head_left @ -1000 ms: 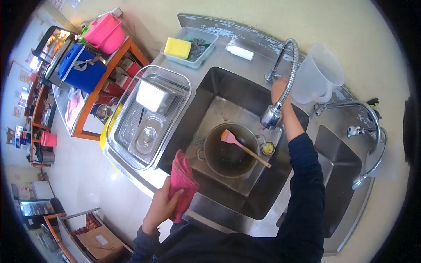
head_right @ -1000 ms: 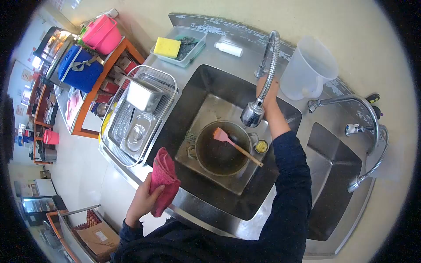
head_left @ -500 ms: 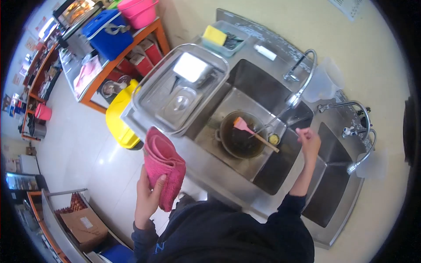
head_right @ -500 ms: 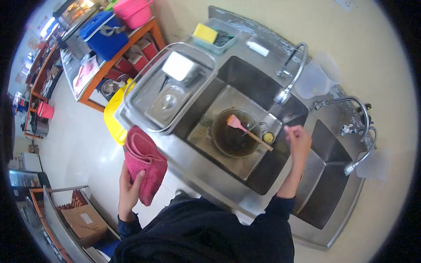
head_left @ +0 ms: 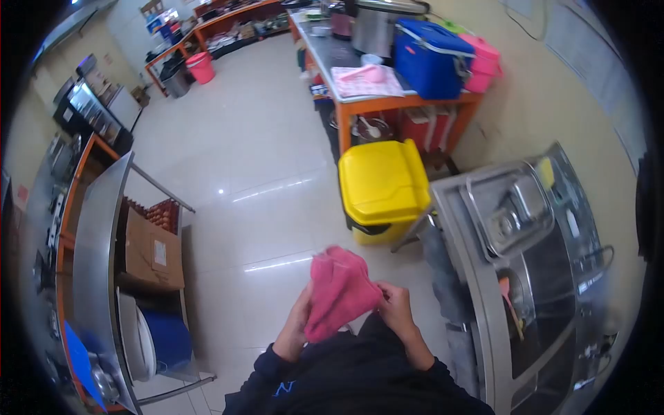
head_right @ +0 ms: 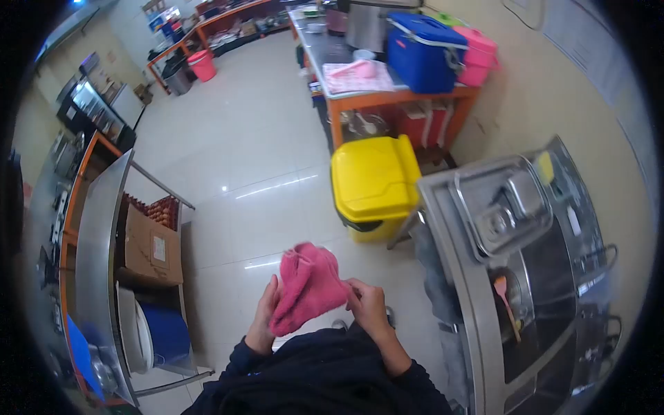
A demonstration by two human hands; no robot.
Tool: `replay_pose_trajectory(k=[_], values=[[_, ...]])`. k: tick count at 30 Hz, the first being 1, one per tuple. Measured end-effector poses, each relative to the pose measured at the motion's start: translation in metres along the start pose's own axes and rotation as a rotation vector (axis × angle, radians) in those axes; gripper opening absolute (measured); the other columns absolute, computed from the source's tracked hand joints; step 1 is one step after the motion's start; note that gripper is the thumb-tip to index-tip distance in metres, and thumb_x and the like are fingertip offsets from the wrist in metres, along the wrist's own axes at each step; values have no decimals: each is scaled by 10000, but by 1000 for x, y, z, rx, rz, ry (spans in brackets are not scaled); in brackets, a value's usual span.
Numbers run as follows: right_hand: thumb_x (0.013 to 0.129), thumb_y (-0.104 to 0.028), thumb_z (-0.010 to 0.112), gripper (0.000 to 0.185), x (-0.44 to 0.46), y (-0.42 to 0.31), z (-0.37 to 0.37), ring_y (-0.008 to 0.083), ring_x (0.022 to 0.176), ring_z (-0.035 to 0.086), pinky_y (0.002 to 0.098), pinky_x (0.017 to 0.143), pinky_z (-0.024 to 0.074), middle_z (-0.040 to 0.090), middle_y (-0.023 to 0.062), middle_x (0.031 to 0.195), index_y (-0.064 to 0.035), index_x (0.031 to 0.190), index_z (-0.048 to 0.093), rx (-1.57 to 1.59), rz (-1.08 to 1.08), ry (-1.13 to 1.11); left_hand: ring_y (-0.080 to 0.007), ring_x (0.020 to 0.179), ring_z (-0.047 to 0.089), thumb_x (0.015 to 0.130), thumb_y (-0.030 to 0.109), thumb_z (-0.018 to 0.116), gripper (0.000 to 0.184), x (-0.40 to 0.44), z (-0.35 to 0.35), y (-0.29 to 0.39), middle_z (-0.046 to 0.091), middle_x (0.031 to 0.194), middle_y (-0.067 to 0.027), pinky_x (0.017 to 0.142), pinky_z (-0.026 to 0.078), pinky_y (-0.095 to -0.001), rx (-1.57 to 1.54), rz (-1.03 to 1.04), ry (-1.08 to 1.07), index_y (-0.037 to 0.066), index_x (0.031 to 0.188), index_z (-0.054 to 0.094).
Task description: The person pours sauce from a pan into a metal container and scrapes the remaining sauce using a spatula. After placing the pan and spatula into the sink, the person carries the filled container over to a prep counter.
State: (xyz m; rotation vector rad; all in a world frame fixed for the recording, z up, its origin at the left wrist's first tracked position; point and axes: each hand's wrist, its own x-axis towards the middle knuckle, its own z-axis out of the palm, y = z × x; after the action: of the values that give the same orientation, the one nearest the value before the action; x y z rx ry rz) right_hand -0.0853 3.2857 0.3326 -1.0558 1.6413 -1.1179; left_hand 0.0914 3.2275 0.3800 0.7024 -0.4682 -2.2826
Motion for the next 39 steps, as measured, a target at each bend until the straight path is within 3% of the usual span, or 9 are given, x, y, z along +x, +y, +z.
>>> replay_pose_trajectory(k=[3, 7, 12, 15, 19, 28, 32, 37, 39], values=[[880, -262, 429, 304, 42, 16, 48, 127, 679, 554, 247, 621, 425, 604, 106, 769, -17, 994, 567, 264, -76, -73, -203, 1060, 483, 892, 423, 323, 531, 12, -47, 30, 431, 1209, -124, 891, 411, -315, -79, -60, 54, 43, 1262, 307], [882, -307, 442, 398, 122, -28, 79, 147, 991, 499, 260, 866, 378, 510, 73, 1114, -19, 1157, 446, 1183, 619, -381, -198, 1145, 394, 851, 346, 478, 581, 62, -94, 83, 359, 1265, -109, 957, 337, -328, -107, -317, 92, 51, 1292, 240], [832, -214, 539, 388, 288, -35, 135, 143, 976, 514, 272, 851, 402, 530, 71, 1081, -2, 1144, 449, 619, 485, -531, -266, 1115, 426, 797, 211, 556, 645, 170, -156, 190, 390, 1216, -177, 938, 362, -390, 339, -197, -76, 72, 1303, 180], [810, -161, 567, 312, 398, -67, 160, 103, 860, 538, 236, 768, 430, 564, 30, 972, -18, 1081, 506, 353, 291, -469, -282, 1093, 451, 839, 175, 481, 522, 212, -215, 261, 395, 1210, -213, 928, 371, -403, 256, -130, 258, 87, 1271, 200], [810, -216, 578, 344, 572, -153, 144, 115, 853, 502, 274, 780, 409, 552, 45, 965, -2, 1070, 503, 88, -190, 42, -278, 955, 559, 869, 226, 415, 383, 215, -258, 382, 518, 1086, -218, 817, 448, -340, 388, 250, 539, 65, 1199, 305], [847, -304, 490, 520, 890, -172, 193, 187, 1038, 450, 366, 848, 391, 449, 90, 1155, -27, 1244, 301, 412, -179, 931, -254, 942, 559, 863, 229, 415, 372, 294, -421, 595, 538, 1070, -181, 805, 432, -323, 164, 375, 814, 55, 1185, 350], [853, -455, 399, 560, 966, -32, 391, 191, 1144, 362, 379, 933, 304, 385, 61, 1257, -95, 1274, 316, 136, 13, 286, -232, 1039, 499, 874, 269, 381, 401, 385, -431, 716, 498, 1149, -151, 884, 376, -338, 95, 337, 634, 70, 1220, 346], [820, -610, 258, 746, 927, -210, 646, 285, 1270, 168, 483, 987, 191, 165, 118, 1386, -97, 1347, 127, 498, 526, -850, -178, 997, 500, 882, 287, 407, 421, 512, -463, 821, 487, 1166, -65, 897, 361, -349, 421, 407, 228, 65, 1237, 363], [817, -625, 213, 743, 971, -253, 710, 293, 1268, 172, 505, 977, 210, 151, 127, 1389, -117, 1350, 114, 820, 548, -1144, -285, 1184, 320, 854, 310, 449, 526, 543, -461, 872, 295, 1323, -121, 985, 209, -423, 965, 518, 488, 73, 1294, 287]])
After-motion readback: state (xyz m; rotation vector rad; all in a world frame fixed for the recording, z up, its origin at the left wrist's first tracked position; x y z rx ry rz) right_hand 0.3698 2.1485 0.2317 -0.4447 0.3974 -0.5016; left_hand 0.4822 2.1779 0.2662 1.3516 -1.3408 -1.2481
